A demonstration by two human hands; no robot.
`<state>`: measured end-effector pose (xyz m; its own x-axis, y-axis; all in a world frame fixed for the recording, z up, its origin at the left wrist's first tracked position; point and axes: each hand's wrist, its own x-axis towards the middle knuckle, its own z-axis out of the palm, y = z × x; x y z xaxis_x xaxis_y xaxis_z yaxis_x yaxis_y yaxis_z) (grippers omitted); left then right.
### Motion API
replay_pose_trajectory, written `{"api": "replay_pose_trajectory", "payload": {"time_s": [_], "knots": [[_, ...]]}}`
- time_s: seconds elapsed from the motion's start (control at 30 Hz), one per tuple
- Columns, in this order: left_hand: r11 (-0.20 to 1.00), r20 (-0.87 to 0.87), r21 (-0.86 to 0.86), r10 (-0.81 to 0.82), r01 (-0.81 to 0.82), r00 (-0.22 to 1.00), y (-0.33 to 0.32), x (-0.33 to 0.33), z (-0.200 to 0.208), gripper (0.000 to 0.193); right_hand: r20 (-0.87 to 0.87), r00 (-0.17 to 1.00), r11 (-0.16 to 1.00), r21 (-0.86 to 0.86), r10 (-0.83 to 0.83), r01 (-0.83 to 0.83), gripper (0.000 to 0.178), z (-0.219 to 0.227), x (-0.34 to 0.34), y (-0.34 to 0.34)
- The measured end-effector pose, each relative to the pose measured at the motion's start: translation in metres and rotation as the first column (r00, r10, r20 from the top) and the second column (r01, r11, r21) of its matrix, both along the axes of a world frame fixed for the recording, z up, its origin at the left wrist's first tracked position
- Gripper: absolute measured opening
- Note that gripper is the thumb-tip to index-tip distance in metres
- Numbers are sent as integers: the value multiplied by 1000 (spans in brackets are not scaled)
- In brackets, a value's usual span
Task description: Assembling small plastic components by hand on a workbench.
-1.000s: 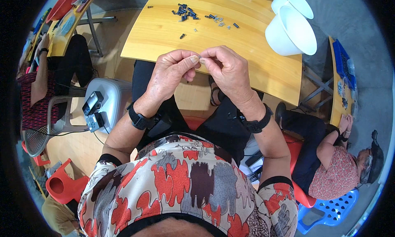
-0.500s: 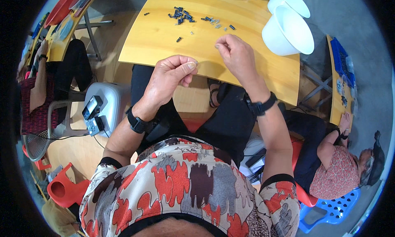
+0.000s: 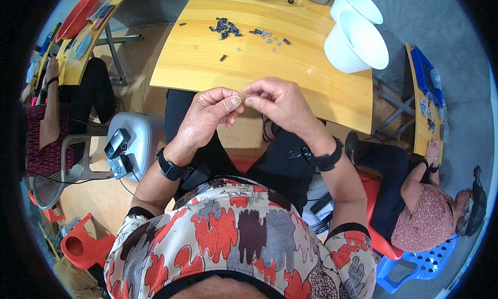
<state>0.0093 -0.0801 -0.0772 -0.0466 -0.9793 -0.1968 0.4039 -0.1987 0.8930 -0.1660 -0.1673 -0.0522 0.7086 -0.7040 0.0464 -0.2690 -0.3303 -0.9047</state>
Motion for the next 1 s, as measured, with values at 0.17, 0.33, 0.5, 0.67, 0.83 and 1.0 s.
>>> {"api": "replay_pose_trajectory", "payload": {"time_s": [0.17, 0.33, 0.5, 0.67, 0.83, 1.0], "knots": [[997, -34, -37, -65, 64, 997, 9, -5, 6, 15, 84, 996, 998, -59, 0, 5, 17, 3, -3, 23], [997, -84, -19, -80, 78, 993, 11, -8, 12, 16, 328, 939, 995, 60, -99, 84, 14, -3, -1, 37], [994, -87, -39, -106, 103, 991, 11, -4, 11, 15, 286, 951, 982, -110, -115, 151, 8, -6, -4, 38], [960, 265, -172, 260, -220, 929, -41, 59, 25, 18, 337, 887, 946, 44, -316, 321, 6, -9, -13, 35], [814, 154, -237, 570, -530, 807, -127, 143, 8, 17, 258, 916, 951, 53, -308, 304, 6, -19, -19, 38], [789, 154, -173, 613, -590, 775, -162, 162, -18, 16, 295, 911, 957, 120, -289, 265, 7, -22, -24, 35]]}}
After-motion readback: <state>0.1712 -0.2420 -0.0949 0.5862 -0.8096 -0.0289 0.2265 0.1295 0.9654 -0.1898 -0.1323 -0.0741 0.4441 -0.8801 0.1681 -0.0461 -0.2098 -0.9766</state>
